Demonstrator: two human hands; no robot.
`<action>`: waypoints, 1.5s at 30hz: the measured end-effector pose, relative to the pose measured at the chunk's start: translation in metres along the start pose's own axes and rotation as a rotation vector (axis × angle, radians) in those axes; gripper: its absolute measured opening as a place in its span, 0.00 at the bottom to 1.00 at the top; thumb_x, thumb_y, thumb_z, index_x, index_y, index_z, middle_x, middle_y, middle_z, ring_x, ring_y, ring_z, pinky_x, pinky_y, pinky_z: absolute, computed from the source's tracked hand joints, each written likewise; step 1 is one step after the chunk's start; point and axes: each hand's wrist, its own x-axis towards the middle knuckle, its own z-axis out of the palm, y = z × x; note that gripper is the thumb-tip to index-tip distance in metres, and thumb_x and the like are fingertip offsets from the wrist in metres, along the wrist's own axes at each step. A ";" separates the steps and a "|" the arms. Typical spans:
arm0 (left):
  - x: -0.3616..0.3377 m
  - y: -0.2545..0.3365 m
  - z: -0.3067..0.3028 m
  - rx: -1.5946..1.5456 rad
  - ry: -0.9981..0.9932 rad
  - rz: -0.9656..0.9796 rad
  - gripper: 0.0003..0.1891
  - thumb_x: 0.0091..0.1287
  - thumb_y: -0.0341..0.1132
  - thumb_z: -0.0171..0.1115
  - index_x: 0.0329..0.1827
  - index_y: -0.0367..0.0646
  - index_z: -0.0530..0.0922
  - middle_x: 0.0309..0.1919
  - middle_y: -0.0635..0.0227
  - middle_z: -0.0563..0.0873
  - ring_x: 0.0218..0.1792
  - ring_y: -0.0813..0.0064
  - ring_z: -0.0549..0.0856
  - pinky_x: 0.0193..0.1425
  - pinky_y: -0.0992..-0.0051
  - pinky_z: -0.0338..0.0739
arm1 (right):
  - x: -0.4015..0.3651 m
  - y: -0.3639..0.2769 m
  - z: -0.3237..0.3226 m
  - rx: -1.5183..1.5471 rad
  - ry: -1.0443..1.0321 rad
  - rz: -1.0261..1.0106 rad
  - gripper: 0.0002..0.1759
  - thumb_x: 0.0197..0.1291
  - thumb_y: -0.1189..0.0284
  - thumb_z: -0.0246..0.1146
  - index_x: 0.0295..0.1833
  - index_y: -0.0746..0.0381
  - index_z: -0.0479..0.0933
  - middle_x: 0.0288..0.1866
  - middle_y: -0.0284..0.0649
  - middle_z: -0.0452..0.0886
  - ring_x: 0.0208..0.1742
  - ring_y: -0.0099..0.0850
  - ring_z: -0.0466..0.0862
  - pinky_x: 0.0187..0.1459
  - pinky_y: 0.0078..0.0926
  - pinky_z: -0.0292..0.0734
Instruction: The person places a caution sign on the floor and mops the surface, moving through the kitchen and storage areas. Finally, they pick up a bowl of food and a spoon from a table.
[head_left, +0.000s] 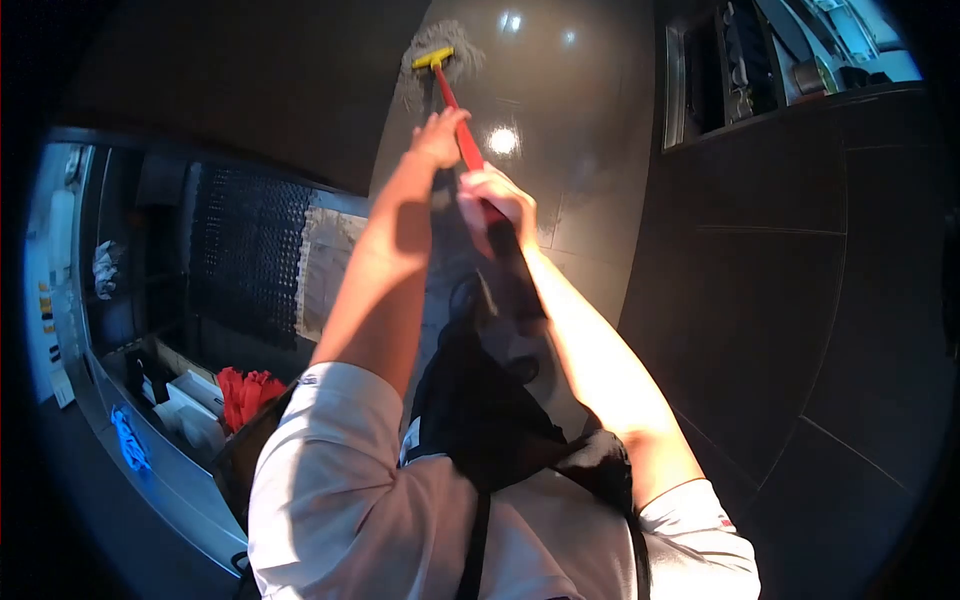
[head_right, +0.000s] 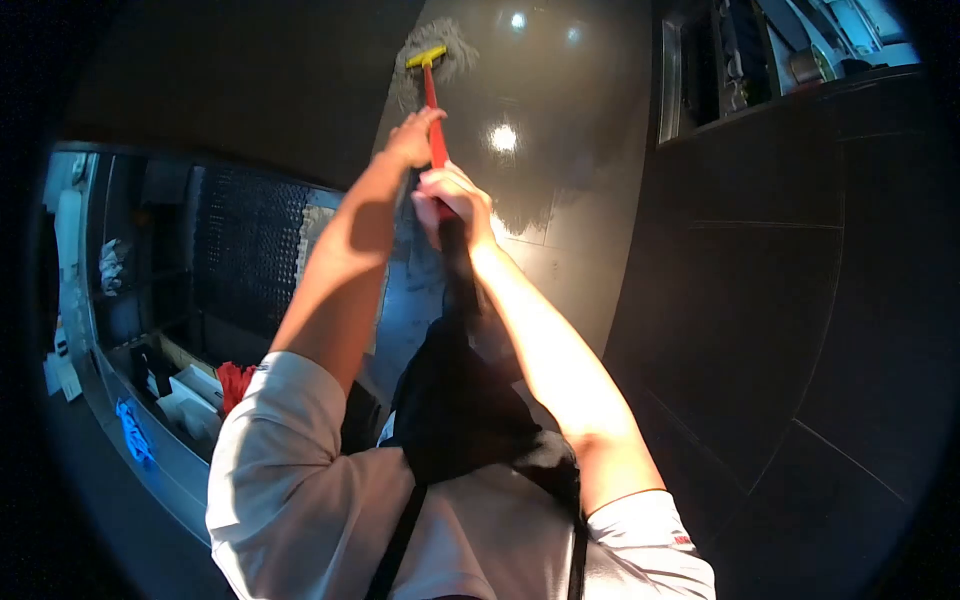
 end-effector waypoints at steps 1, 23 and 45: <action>0.012 -0.010 -0.007 -0.006 -0.077 -0.005 0.35 0.57 0.44 0.74 0.69 0.65 0.70 0.75 0.63 0.68 0.74 0.59 0.68 0.71 0.56 0.70 | 0.000 0.016 0.016 0.015 0.002 0.030 0.11 0.48 0.82 0.74 0.36 0.66 0.78 0.38 0.45 0.84 0.42 0.42 0.85 0.55 0.43 0.79; -0.295 0.128 0.000 -0.790 0.401 0.497 0.18 0.61 0.42 0.74 0.23 0.47 0.73 0.18 0.67 0.74 0.23 0.73 0.78 0.34 0.63 0.78 | -0.089 -0.266 -0.117 0.153 -0.027 0.111 0.10 0.48 0.81 0.72 0.34 0.65 0.77 0.33 0.43 0.83 0.37 0.39 0.83 0.47 0.33 0.80; -0.371 0.160 0.106 -0.275 0.087 0.598 0.11 0.51 0.44 0.72 0.25 0.49 0.81 0.30 0.61 0.85 0.39 0.53 0.84 0.43 0.55 0.78 | -0.282 -0.342 -0.152 -0.084 0.170 0.252 0.06 0.58 0.82 0.63 0.28 0.67 0.76 0.25 0.41 0.79 0.26 0.31 0.79 0.33 0.28 0.74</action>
